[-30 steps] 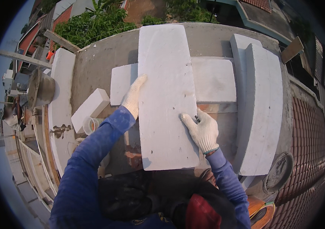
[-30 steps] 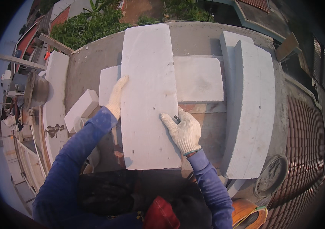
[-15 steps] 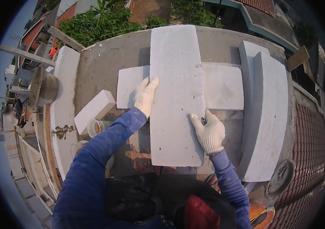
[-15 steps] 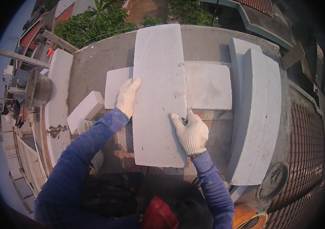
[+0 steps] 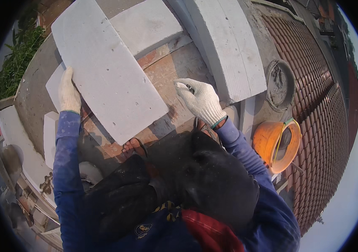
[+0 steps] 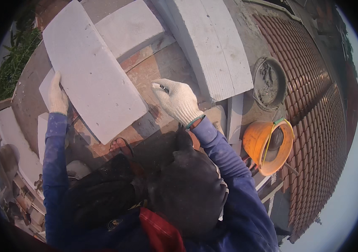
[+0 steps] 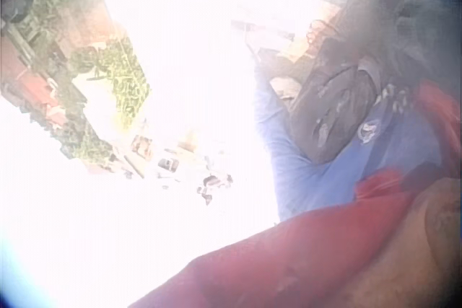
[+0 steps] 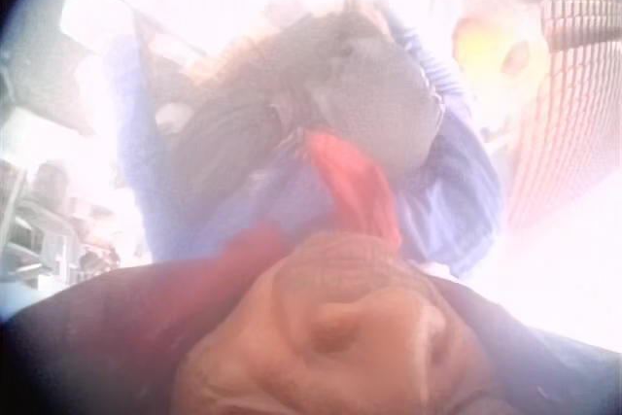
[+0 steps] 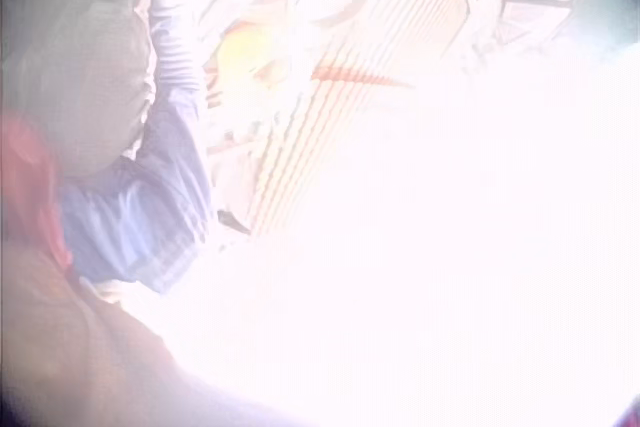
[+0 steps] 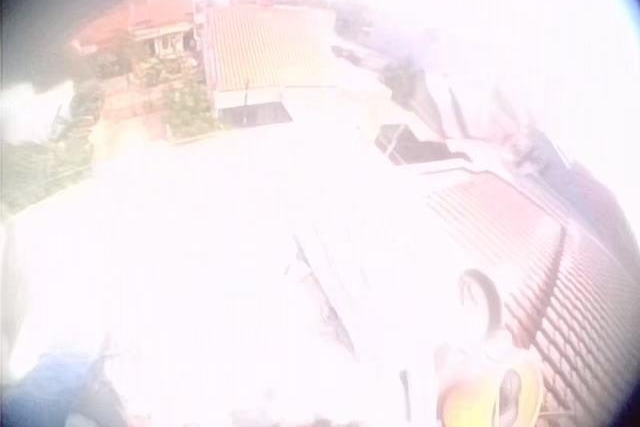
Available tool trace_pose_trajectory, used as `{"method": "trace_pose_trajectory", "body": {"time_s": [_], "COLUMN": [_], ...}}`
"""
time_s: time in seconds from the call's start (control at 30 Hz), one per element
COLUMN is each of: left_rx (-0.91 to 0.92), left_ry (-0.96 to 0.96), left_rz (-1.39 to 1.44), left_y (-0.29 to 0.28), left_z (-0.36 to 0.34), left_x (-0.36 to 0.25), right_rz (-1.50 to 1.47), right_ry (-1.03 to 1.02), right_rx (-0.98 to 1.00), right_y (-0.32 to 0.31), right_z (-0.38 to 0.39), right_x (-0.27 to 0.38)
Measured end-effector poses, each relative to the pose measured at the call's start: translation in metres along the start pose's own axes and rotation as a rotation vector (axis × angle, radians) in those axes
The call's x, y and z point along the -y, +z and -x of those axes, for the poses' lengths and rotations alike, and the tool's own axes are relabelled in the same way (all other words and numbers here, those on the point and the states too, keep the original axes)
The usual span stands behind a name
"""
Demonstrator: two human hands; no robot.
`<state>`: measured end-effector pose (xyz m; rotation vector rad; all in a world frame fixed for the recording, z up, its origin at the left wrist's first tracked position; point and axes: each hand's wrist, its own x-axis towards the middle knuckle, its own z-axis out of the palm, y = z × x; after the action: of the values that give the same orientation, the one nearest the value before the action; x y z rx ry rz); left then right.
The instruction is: The person measures and marks white rectangular tiles with a ruler and pen, then scoops cement from a bucket with a trowel and applies it to the tile surface. The person arranges the tiles on a rooftop surface, adjusting their positions.
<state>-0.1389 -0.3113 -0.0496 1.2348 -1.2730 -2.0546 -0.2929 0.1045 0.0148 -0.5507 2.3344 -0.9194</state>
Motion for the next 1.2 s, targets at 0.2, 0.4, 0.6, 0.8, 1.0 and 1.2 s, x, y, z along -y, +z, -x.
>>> {"method": "trace_pose_trajectory", "body": {"time_s": [0.2, 0.4, 0.6, 0.8, 1.0, 1.2], "left_rx": [0.003, -0.059, -0.004, -0.058, -0.076, -0.115], "left_ry": [-0.088, -0.083, -0.133, -0.099, -0.019, 0.097], "left_rz": [-0.078, -0.258, -0.297, -0.215, -0.198, -0.096], "left_y": [-0.027, -0.022, -0.056, -0.086, -0.117, -0.103], "left_z": [0.006, 0.040, 0.093, 0.151, 0.179, 0.226], "left_x": [0.018, 0.011, -0.020, -0.051, -0.082, -0.115], "right_rz": [-0.059, 0.061, 0.160, 0.037, 0.049, 0.183], "right_ry": [0.462, 0.717, 0.815, 1.128, 0.962, 0.450], "right_rx": [-0.142, -0.357, -0.390, -0.592, -0.286, -0.097], "right_y": [-0.013, 0.000, 0.003, 0.032, 0.008, 0.001], "right_z": [0.193, 0.308, 0.392, 0.501, 0.450, 0.341], "right_x": [-0.134, -0.206, -0.260, -0.314, -0.285, -0.270]}}
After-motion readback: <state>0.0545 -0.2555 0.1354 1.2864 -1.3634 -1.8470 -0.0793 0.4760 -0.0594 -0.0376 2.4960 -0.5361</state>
